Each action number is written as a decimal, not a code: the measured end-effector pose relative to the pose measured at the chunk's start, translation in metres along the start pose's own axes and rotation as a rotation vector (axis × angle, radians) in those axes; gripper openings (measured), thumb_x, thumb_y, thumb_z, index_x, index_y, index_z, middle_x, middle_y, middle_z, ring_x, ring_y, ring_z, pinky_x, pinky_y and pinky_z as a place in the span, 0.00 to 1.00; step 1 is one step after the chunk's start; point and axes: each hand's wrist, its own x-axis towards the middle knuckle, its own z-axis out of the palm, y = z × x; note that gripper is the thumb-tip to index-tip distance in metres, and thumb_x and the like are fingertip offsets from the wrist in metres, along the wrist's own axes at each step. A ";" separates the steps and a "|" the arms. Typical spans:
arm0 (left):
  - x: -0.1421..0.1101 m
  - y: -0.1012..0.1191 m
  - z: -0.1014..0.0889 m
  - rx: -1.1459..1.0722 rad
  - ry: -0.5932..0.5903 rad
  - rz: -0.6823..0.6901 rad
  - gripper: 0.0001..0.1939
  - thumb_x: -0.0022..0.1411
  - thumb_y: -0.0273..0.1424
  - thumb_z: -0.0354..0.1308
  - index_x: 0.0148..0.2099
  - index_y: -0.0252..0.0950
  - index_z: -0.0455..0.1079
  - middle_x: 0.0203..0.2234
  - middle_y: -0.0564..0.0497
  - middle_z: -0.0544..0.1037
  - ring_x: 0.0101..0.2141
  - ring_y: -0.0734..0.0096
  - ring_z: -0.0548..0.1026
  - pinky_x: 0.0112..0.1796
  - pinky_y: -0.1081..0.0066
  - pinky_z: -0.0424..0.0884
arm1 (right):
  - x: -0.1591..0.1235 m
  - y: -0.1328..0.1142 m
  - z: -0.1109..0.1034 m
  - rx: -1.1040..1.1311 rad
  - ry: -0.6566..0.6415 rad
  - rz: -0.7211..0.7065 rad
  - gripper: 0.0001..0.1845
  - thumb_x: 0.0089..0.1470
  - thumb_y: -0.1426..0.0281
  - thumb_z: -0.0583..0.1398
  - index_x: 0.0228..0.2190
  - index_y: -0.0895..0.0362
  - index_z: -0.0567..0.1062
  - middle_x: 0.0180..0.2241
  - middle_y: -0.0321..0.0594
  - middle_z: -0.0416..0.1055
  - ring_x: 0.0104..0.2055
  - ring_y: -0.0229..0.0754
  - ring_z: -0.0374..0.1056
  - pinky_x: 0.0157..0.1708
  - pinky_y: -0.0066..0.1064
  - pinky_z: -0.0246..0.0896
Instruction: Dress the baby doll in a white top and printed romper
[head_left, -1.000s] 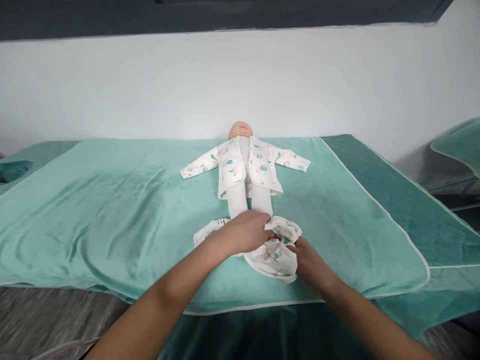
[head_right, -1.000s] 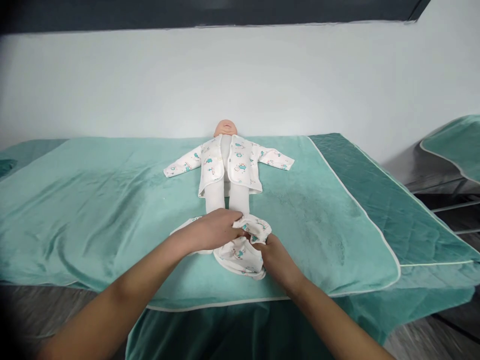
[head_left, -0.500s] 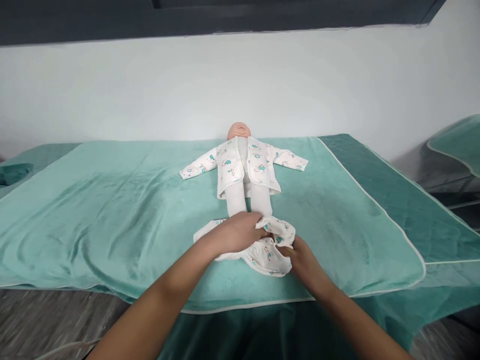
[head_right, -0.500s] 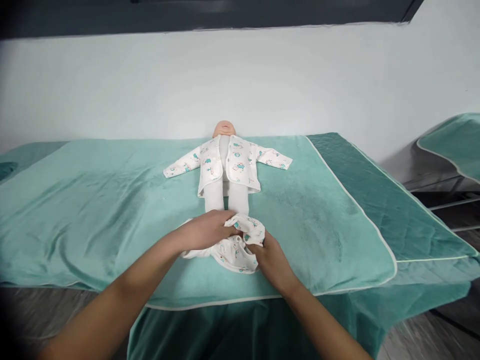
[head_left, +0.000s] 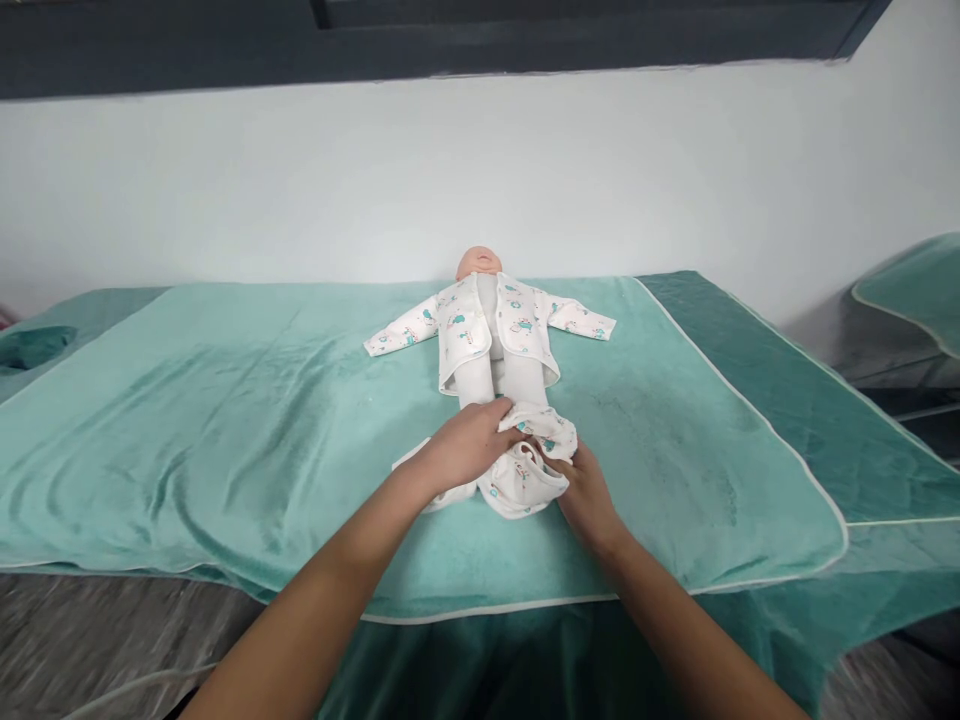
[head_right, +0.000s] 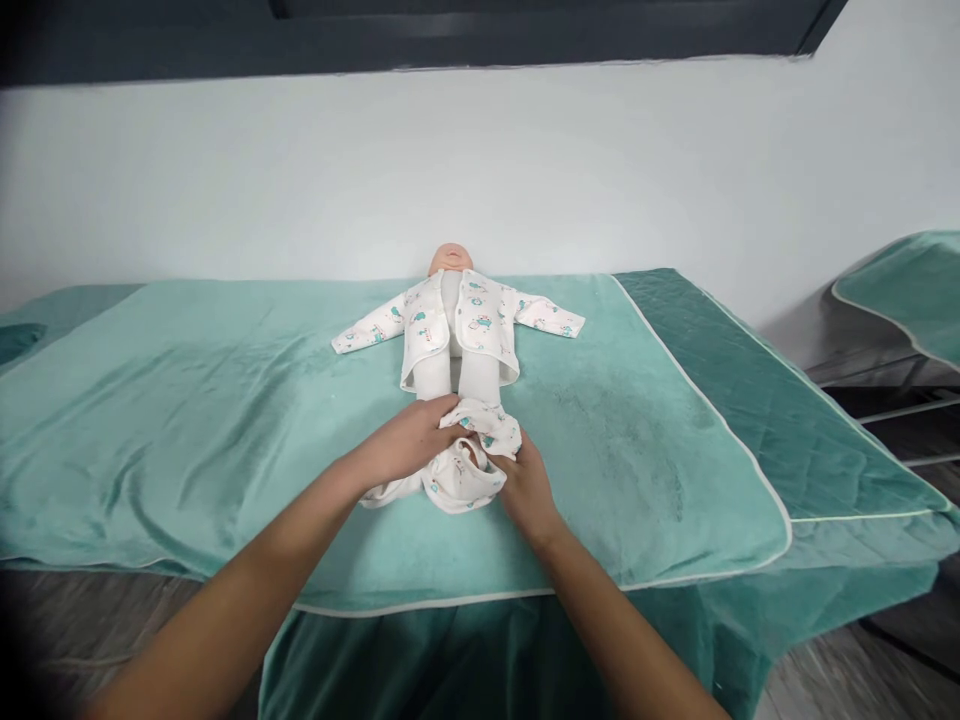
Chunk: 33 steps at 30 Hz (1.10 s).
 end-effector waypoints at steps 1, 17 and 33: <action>0.001 -0.001 -0.002 -0.016 0.008 0.009 0.09 0.65 0.38 0.54 0.38 0.39 0.69 0.38 0.49 0.80 0.40 0.58 0.76 0.38 0.65 0.66 | 0.003 0.002 0.001 -0.005 0.017 -0.013 0.22 0.49 0.62 0.68 0.46 0.53 0.77 0.48 0.43 0.78 0.49 0.52 0.73 0.55 0.45 0.65; -0.007 -0.002 -0.026 -0.626 -0.346 -0.009 0.23 0.54 0.35 0.69 0.53 0.39 0.74 0.50 0.45 0.79 0.51 0.57 0.75 0.49 0.63 0.71 | 0.038 0.007 -0.013 -0.121 0.063 -0.210 0.12 0.46 0.65 0.65 0.35 0.53 0.74 0.36 0.35 0.75 0.39 0.44 0.69 0.44 0.37 0.64; 0.007 -0.005 -0.019 0.130 0.419 0.072 0.08 0.59 0.25 0.52 0.40 0.41 0.69 0.36 0.53 0.78 0.37 0.63 0.72 0.36 0.68 0.61 | 0.050 -0.005 -0.022 -0.206 -0.137 -0.100 0.19 0.51 0.62 0.66 0.45 0.53 0.75 0.47 0.40 0.77 0.47 0.48 0.70 0.52 0.42 0.63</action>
